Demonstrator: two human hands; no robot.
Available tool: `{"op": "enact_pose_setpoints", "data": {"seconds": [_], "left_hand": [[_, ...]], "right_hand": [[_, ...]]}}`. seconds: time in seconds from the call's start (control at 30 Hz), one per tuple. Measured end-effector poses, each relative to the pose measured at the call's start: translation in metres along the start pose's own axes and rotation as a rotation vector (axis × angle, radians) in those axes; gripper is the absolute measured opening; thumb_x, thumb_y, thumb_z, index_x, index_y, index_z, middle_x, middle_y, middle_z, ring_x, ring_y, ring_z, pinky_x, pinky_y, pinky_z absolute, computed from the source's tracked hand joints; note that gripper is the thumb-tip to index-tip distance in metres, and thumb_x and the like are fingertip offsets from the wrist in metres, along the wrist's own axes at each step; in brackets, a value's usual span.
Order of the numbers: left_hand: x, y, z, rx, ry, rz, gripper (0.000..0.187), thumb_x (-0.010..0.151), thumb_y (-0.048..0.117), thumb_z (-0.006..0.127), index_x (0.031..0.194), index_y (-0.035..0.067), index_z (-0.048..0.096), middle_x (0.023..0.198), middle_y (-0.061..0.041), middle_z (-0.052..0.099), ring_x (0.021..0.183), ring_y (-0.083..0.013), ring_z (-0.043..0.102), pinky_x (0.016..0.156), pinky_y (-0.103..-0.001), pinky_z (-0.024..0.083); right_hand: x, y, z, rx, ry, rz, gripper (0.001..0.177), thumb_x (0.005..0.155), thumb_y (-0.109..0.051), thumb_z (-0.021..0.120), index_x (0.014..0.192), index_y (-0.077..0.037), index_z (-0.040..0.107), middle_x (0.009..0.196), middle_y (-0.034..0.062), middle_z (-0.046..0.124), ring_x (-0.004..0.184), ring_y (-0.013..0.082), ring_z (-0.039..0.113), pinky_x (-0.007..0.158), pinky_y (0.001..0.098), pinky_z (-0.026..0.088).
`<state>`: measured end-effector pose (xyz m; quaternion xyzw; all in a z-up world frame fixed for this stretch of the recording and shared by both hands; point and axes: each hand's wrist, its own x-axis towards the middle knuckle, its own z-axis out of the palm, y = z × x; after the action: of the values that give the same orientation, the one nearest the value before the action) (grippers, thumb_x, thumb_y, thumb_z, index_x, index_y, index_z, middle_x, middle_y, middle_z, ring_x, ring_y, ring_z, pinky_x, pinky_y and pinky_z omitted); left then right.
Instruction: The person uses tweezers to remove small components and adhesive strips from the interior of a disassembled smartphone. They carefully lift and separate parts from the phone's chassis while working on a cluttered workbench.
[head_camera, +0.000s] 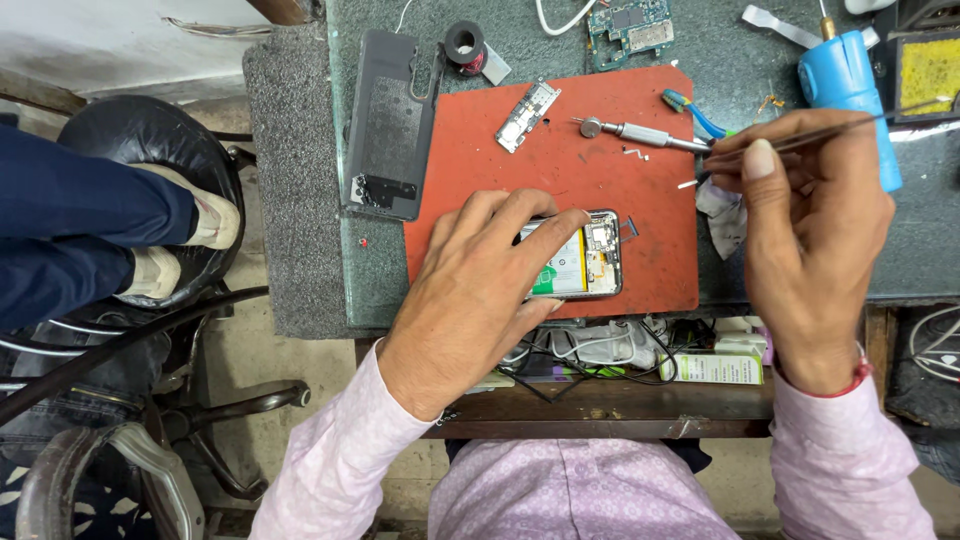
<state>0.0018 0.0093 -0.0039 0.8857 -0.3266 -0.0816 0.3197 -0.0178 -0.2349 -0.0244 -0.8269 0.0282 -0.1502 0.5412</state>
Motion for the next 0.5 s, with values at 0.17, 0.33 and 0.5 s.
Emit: {"op": "enact_pose_setpoints", "data": {"seconds": [0.17,0.33,0.5], "left_hand": [[-0.001,0.002,-0.004,-0.03,0.018,0.012,0.069,0.075,0.013,0.083,0.139,0.009,0.056,0.128,-0.008,0.055,0.122,-0.0299,0.053,0.102,-0.046,0.042],[-0.001,0.002,-0.007,-0.078,0.024,-0.006,0.071,0.075,0.014,0.085,0.139,0.009,0.056,0.125,-0.009,0.055,0.118,-0.0301,0.056,0.102,-0.045,0.045],[0.0,-0.003,-0.014,-0.155,0.101,-0.037,0.071,0.075,0.015,0.088,0.138,0.009,0.057,0.127,-0.011,0.056,0.12,-0.0304,0.059,0.104,-0.043,0.047]], "right_hand": [[-0.01,0.009,0.0,-0.061,0.051,-0.08,0.014,0.122,-0.007,0.049,0.124,0.004,0.042,0.105,0.0126,0.068,0.09,0.0148,0.068,0.081,0.024,0.053],[-0.016,0.023,0.004,0.086,0.077,-0.116,0.016,0.128,-0.011,0.051,0.123,0.003,0.044,0.107,0.0091,0.061,0.091,0.0126,0.063,0.087,0.0228,0.053],[-0.016,0.019,0.006,-0.056,0.134,0.056,0.017,0.11,-0.009,0.055,0.122,0.002,0.06,0.092,0.0035,0.06,0.078,0.0109,0.056,0.07,0.0235,0.045]]}}
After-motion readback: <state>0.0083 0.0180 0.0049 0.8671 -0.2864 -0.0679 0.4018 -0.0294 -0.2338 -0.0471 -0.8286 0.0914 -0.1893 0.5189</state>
